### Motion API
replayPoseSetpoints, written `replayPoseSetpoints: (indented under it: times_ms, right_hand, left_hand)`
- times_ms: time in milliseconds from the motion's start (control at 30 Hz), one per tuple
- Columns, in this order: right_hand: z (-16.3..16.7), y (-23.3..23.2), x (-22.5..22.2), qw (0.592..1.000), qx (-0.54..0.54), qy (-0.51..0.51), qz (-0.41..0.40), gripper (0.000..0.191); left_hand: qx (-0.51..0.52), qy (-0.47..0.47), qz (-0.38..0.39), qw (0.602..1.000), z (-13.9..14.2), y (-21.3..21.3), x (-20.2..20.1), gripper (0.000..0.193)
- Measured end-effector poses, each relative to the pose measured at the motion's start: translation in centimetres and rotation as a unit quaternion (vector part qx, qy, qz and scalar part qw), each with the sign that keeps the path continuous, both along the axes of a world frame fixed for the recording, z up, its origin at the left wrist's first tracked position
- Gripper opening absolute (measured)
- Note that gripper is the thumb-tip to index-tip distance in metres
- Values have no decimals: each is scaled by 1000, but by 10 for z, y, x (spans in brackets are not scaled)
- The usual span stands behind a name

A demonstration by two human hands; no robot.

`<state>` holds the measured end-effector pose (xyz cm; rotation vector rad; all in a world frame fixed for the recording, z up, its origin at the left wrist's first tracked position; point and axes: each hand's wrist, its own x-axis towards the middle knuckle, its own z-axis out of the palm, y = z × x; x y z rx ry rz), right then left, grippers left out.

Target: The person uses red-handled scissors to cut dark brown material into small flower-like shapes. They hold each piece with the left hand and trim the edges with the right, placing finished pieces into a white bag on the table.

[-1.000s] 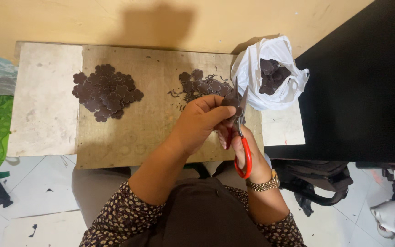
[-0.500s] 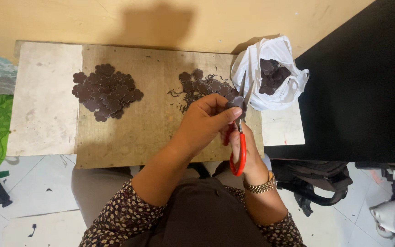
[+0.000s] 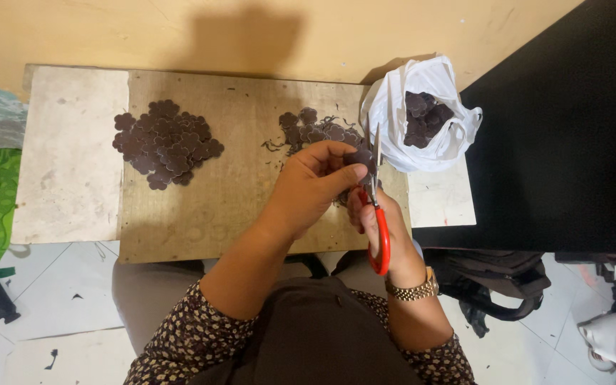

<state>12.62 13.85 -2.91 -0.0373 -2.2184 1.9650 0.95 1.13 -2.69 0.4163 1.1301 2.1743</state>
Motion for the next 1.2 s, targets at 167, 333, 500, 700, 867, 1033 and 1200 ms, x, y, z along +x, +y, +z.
replayPoseSetpoints:
  times_ms: [167,333,500,700,867,1033,1200]
  right_hand:
    - [0,6,2,999,36,-21,1,61]
    - [-3,7,2,999,17,-48,10,61]
    - [-9,9,3,998,17,-58,3,60]
    - [-22,9,-2,996,-84,3,-30,49]
    - [-19,5,-7,987,-116,-1,-108,30]
    - [-3,-3,-9,979,-166,16,-116,24]
    - [8,-7,-17,975,-169,-2,-141,20]
  left_hand:
    - [11,-15,7,1000,-3,1,-2,12]
    - [-15,23,19,999,-1,-2,-5,9]
    - [-53,-1,3,999,4,-5,-6,9]
    - [-24,52,5,998,6,-7,-3,21]
    - [-12,80,-31,996,10,-10,0,35]
    - [-12,80,-24,996,14,-11,2,41]
    - [-20,81,1,997,10,-9,3,40]
